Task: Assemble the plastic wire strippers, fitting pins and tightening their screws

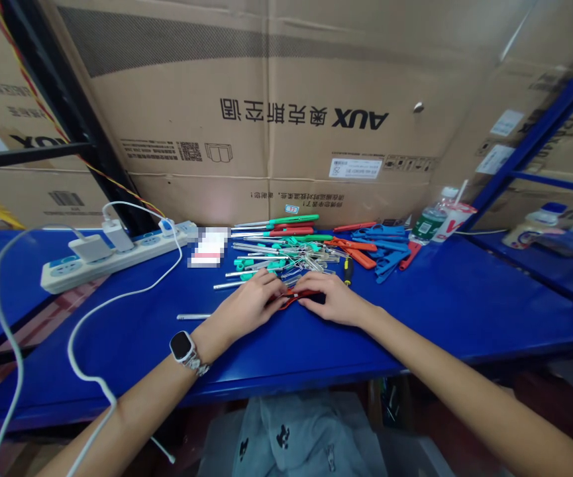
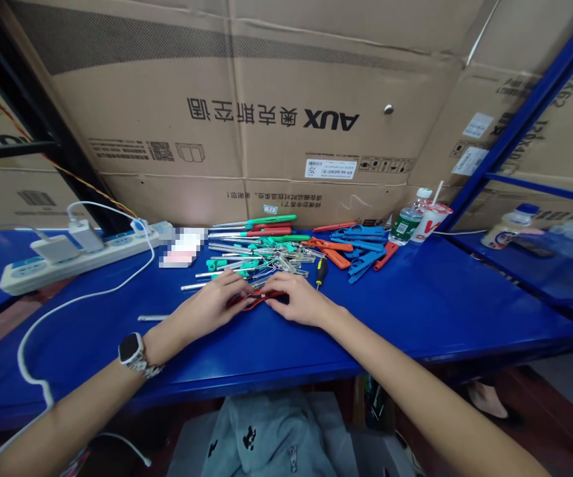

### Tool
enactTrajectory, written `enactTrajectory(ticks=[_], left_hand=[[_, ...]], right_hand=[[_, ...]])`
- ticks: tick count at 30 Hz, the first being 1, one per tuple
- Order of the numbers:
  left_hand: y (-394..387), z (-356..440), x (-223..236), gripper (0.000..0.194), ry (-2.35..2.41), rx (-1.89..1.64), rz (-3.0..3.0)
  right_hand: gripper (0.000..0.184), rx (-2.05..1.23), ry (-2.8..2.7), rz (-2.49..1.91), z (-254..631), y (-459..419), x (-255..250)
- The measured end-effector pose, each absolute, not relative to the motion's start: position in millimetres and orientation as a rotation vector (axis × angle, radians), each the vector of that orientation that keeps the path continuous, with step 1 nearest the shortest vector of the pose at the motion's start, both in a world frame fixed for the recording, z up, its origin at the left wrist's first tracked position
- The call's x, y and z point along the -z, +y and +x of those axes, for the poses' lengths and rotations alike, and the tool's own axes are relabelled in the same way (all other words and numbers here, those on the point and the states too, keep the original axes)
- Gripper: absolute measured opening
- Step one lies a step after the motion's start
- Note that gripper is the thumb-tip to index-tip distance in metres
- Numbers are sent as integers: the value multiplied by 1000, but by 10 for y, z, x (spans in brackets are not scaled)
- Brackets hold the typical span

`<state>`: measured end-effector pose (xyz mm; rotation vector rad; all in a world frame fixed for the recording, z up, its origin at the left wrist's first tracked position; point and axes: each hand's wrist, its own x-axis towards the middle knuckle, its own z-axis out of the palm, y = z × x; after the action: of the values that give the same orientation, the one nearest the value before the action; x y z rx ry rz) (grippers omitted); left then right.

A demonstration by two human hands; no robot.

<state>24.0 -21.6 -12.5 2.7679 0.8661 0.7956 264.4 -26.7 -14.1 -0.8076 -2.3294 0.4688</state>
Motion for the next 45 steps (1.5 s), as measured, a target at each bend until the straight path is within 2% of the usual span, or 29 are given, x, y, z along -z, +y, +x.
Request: enactTrajectory(ticks=[5,16,22,30,40,45], left_hand=[[-249,284,129,18,979,-815,2739],[-201,136,152,15,853,-778,2801],[-257,152,122,24,811,-784,2880],[-299,182,128,25,891,-638,3095],[-295,199,173,30,878,-706,3078],[-303,200,160,31,909,-674,3080]], right_hand=[[19,-393,-2292,-871,2589,-269,215],[21,-308,-2307,-843,2560,-287,241],[21,-249,-2338,-798,2567,-323,252],[27,-308,-2387,-812,2629,-355,237],[30,-372,-2386,-911,2588,-366,101],[24,-165,-2505,-967,2523,28,-90]])
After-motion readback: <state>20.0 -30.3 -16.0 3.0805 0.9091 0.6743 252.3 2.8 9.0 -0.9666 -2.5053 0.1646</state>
